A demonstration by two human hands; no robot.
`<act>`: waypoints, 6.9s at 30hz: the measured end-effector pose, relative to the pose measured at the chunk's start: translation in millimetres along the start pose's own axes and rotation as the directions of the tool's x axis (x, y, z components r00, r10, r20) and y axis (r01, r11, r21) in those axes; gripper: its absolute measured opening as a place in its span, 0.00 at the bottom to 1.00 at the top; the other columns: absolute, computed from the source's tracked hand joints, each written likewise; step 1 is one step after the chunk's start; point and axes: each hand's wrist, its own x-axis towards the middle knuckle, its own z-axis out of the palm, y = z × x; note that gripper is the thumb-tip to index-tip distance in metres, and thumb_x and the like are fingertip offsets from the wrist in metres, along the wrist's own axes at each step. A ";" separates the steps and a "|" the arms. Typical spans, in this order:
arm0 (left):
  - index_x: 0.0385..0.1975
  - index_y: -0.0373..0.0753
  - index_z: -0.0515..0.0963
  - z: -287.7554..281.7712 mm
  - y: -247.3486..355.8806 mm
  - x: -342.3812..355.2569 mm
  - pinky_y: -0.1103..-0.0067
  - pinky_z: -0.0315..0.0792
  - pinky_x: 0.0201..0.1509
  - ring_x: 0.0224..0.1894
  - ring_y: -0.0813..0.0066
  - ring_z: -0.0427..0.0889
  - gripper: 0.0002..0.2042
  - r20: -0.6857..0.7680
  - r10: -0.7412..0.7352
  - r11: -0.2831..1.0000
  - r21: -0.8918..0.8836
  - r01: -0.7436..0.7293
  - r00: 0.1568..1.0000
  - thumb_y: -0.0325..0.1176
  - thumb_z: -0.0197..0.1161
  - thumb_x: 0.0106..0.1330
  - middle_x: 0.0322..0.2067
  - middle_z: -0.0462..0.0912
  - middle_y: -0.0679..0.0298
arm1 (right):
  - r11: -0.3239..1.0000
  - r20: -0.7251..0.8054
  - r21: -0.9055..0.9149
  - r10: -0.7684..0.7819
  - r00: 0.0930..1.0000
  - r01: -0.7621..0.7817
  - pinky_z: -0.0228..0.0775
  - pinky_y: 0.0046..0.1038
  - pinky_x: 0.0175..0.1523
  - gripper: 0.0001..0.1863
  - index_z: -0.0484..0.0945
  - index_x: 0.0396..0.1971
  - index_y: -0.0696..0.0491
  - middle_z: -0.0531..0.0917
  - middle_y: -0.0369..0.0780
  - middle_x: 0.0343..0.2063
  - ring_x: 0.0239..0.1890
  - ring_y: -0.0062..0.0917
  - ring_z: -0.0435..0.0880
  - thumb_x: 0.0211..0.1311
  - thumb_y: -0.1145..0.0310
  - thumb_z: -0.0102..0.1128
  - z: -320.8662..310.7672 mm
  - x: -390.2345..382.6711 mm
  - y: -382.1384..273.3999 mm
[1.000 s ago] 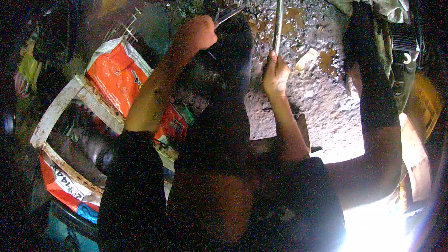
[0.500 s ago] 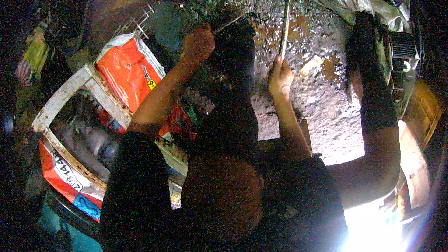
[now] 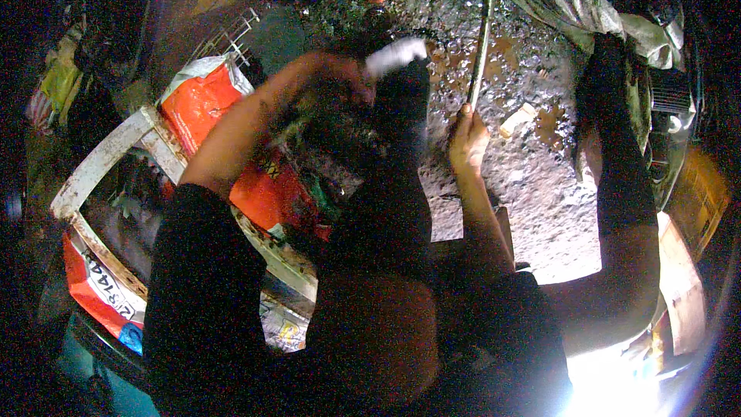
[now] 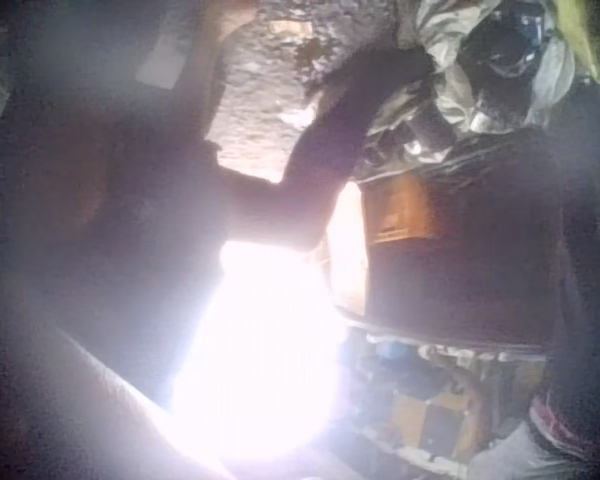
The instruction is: The person sits on the floor and uses a hammer and a metal rod to repeatedly strike a small metal part. They briefly move a blue plastic bin and a yellow bag to access the workspace. The person continues hammering the part and then places it into a yellow bag.
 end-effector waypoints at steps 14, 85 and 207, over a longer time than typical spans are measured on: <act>0.25 0.33 0.82 -26.1 81.5 -19.1 0.71 0.74 0.34 0.23 0.67 0.82 0.27 -0.732 0.086 0.920 0.319 0.228 0.676 0.58 0.67 0.52 0.23 0.83 0.59 | 0.936 0.013 0.334 0.115 0.993 -0.113 0.60 0.23 0.19 0.26 0.69 0.21 0.54 0.71 0.34 0.12 0.14 0.17 0.68 0.74 0.49 0.42 -5.3 -0.8 -28.9; 0.42 0.40 0.82 -5.0 72.6 9.7 0.61 0.75 0.52 0.49 0.50 0.81 0.18 -0.766 -0.013 0.628 0.494 0.601 0.642 0.39 0.58 0.52 0.46 0.82 0.52 | 0.879 0.228 -0.446 -0.073 0.971 0.171 0.72 0.42 0.36 0.19 0.76 0.42 0.59 0.80 0.55 0.26 0.28 0.48 0.82 0.71 0.57 0.46 12.0 2.3 -30.3; 0.33 0.36 0.84 32.4 110.8 -43.0 0.65 0.77 0.44 0.37 0.52 0.85 0.19 -0.726 0.129 0.657 0.573 0.490 0.676 0.46 0.65 0.49 0.33 0.85 0.51 | 0.982 0.195 -0.150 -0.081 0.977 0.111 0.54 0.25 0.17 0.25 0.70 0.24 0.52 0.66 0.33 0.10 0.11 0.19 0.63 0.71 0.46 0.43 -13.0 89.6 -18.3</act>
